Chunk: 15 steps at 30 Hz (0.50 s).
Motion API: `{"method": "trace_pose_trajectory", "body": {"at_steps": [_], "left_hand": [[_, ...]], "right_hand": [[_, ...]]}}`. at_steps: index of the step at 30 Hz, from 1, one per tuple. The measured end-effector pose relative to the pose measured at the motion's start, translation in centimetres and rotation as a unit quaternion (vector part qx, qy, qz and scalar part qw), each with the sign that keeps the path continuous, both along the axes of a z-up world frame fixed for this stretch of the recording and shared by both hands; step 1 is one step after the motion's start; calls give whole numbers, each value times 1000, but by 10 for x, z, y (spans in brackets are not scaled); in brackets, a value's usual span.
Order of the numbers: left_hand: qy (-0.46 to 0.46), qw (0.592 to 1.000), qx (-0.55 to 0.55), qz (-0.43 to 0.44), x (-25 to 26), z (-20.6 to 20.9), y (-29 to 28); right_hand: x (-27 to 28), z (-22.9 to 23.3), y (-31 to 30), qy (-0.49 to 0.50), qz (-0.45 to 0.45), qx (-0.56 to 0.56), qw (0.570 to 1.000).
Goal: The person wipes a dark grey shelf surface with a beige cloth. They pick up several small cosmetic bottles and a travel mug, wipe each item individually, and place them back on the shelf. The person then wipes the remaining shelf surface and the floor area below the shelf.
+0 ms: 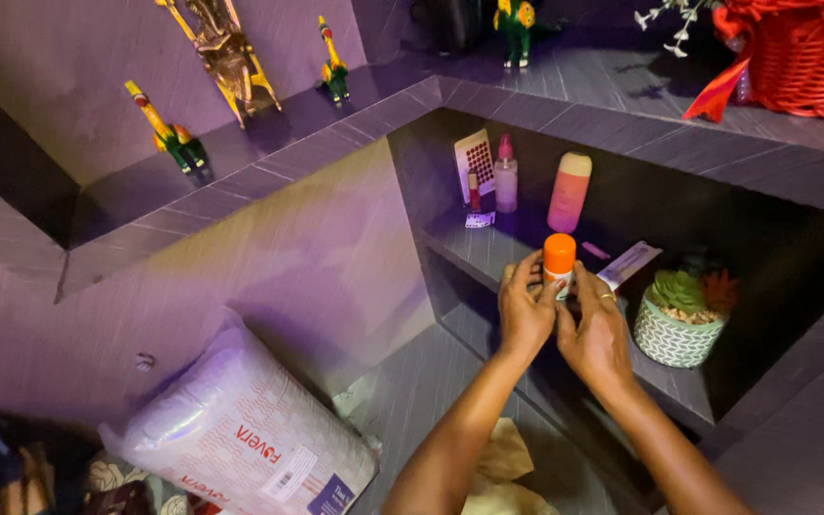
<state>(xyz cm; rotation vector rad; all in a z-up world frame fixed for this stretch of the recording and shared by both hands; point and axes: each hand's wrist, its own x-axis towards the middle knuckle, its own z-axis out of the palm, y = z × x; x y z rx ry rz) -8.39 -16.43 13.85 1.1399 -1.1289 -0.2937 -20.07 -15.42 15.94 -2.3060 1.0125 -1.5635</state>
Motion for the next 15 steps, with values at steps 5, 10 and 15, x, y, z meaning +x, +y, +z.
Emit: {"method": "trace_pose_trajectory", "body": {"at_steps": [5,10,15], "left_hand": [[5,999,29,-33,-2,-1,-18],[-38,995,92,-29,-5,2,-24],[-84,996,24,27,-5,-2,-33]], "right_hand": [[-1,2,-5,-30,1,20,999],[-3,4,-4,-79,-17,35,996],[-5,1,-1,-93,-30,55,994]]}}
